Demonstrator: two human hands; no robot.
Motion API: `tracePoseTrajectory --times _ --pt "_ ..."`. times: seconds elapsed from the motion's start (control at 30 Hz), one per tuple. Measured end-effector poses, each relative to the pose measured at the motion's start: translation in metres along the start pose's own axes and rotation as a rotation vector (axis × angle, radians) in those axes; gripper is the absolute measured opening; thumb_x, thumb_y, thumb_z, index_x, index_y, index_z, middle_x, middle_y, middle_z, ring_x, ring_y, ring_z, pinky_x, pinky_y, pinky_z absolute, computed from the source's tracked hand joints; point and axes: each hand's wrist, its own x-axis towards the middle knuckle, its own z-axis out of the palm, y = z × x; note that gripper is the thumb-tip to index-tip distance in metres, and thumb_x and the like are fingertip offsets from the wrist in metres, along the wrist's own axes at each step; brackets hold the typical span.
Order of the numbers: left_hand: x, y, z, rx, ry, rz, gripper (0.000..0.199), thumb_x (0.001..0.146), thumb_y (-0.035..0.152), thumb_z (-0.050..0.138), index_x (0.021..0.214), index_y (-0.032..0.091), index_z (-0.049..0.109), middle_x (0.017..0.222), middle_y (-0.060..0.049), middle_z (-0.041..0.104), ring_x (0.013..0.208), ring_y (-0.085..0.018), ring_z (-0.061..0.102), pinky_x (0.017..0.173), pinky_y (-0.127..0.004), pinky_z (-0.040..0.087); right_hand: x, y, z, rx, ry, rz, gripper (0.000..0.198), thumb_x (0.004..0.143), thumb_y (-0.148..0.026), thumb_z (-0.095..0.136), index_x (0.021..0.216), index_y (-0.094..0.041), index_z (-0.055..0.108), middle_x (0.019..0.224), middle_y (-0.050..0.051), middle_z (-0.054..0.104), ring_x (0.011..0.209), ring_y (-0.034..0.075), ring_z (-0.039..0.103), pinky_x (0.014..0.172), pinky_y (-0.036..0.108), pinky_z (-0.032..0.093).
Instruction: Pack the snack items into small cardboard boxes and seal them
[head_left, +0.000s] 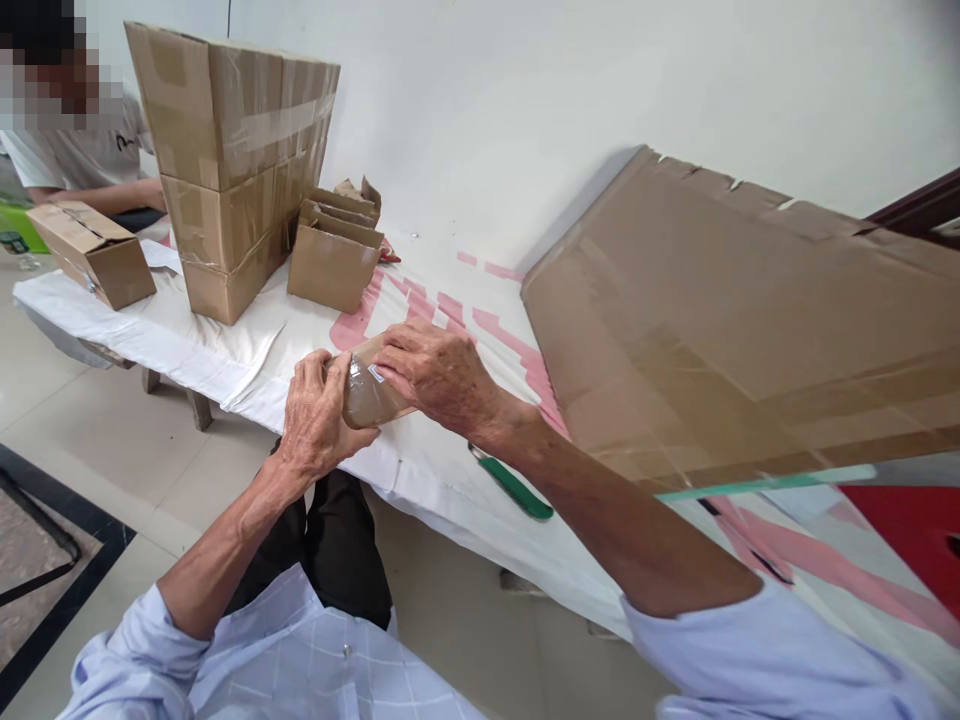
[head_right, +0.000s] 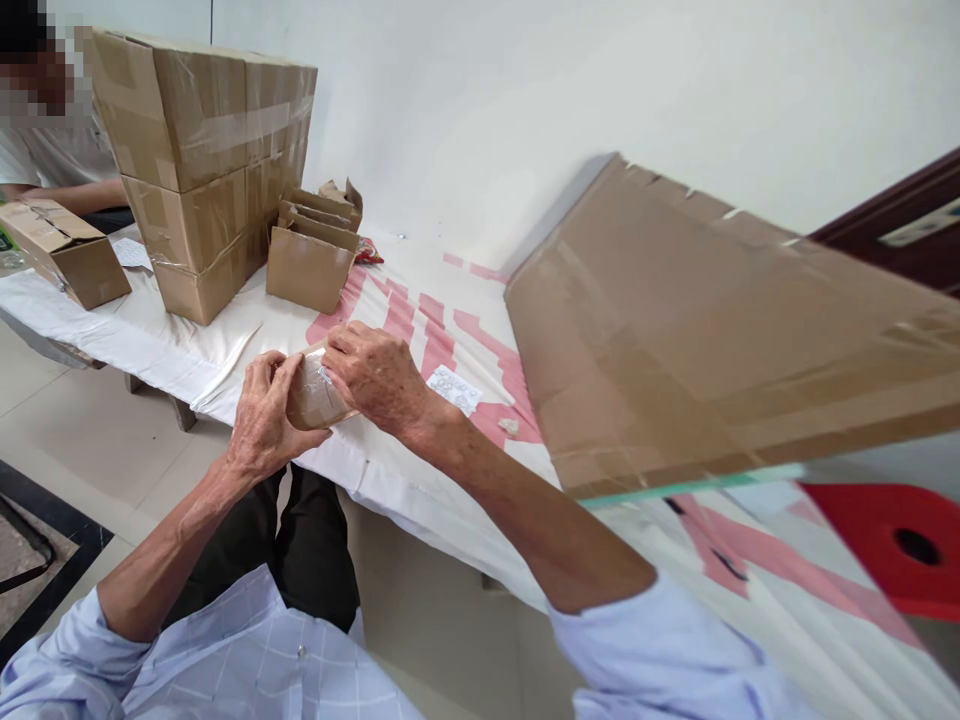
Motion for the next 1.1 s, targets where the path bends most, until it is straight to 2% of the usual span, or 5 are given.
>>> tracePoseTrajectory --times 0.3,0.53,0.67,0.87,1.1 --pt "0.001 0.001 -0.001 -0.022 -0.007 0.001 0.097 0.062 0.024 0.089 0.149 0.023 0.047 0.138 -0.017 0.052 0.128 -0.039 0.054 0.106 -0.054 0.053 0.011 -0.002 -0.009 -0.077 -0.1 -0.014 0.022 0.099 -0.009 0.059 0.09 -0.016 0.076 0.088 0.01 0.072 0.083 0.023 0.058 0.072 0.036 0.033" --pt "0.002 0.003 -0.001 -0.014 -0.012 -0.012 0.094 0.063 0.026 0.089 0.147 0.021 0.049 0.138 -0.017 0.052 0.128 -0.039 0.054 0.106 -0.053 0.054 0.014 -0.004 -0.005 -0.18 -0.192 -0.039 0.031 0.097 -0.001 0.047 0.101 -0.013 0.075 0.094 0.015 0.069 0.084 0.027 0.053 0.074 0.04 0.031" --pt "0.003 0.003 -0.002 -0.01 -0.016 -0.011 0.093 0.063 0.026 0.09 0.147 0.018 0.049 0.139 -0.019 0.052 0.129 -0.04 0.054 0.106 -0.053 0.054 0.012 -0.004 0.0 -0.176 -0.138 -0.047 0.029 0.097 -0.002 0.048 0.101 -0.013 0.075 0.096 0.015 0.068 0.087 0.028 0.053 0.077 0.041 0.032" --pt "0.002 0.003 -0.002 -0.004 -0.022 -0.011 0.094 0.063 0.026 0.089 0.147 0.021 0.048 0.138 -0.017 0.052 0.129 -0.039 0.054 0.105 -0.052 0.054 0.008 0.003 0.004 -0.191 -0.091 -0.082 0.027 0.1 -0.007 0.048 0.099 -0.014 0.074 0.094 0.014 0.067 0.087 0.028 0.053 0.077 0.04 0.033" --pt "0.002 0.004 -0.002 0.011 -0.025 -0.017 0.094 0.064 0.026 0.089 0.148 0.018 0.047 0.138 -0.019 0.052 0.127 -0.039 0.054 0.104 -0.053 0.054 -0.004 0.013 0.006 -0.07 0.062 -0.14 0.023 0.106 -0.014 0.054 0.095 -0.017 0.074 0.098 0.011 0.072 0.094 0.026 0.057 0.08 0.038 0.039"
